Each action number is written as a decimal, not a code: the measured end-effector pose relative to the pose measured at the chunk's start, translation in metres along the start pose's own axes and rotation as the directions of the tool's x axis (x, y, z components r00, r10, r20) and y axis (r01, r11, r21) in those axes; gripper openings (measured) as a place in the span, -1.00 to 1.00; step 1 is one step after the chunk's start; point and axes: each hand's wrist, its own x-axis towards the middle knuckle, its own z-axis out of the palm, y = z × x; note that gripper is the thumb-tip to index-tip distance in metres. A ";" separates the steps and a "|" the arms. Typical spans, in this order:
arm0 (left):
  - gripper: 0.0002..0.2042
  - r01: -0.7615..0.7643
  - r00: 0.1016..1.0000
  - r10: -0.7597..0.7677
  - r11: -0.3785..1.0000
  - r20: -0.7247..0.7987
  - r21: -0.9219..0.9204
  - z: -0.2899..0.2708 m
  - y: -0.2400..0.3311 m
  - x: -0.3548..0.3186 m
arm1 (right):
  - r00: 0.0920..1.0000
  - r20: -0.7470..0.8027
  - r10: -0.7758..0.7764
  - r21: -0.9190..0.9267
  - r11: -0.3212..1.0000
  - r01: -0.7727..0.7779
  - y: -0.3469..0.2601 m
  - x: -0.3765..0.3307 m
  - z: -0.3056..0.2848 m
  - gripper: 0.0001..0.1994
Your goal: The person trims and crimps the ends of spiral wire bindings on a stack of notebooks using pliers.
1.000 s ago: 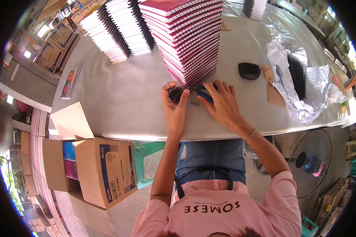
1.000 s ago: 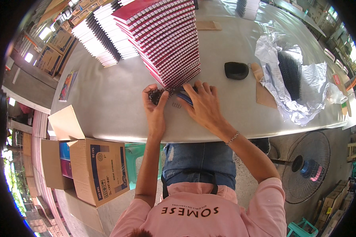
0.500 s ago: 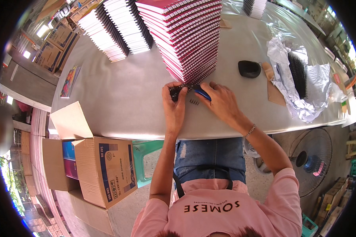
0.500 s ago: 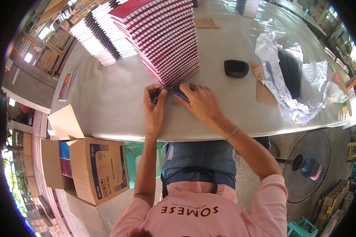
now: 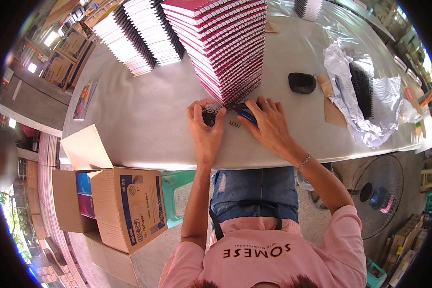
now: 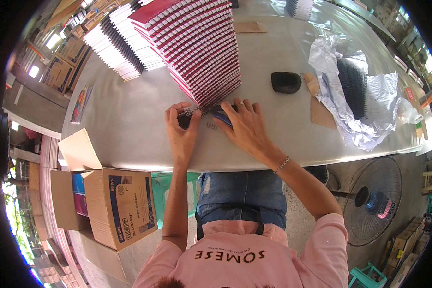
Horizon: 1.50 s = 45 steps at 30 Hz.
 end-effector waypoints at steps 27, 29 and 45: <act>-0.74 -0.064 0.998 0.060 0.977 0.024 0.202 0.003 0.004 -0.005 | 1.000 0.011 -0.026 -0.037 0.999 0.026 0.004 -0.003 0.001 -0.64; -0.74 -0.058 0.998 0.056 0.974 0.016 0.218 0.004 0.003 -0.006 | 1.000 0.018 -0.023 -0.026 0.999 0.024 0.003 -0.003 0.002 -0.64; -0.78 -0.078 0.997 0.082 0.973 -0.013 0.216 0.005 -0.008 -0.009 | 0.995 0.084 0.048 -0.041 0.998 -0.044 0.003 -0.006 0.002 -0.67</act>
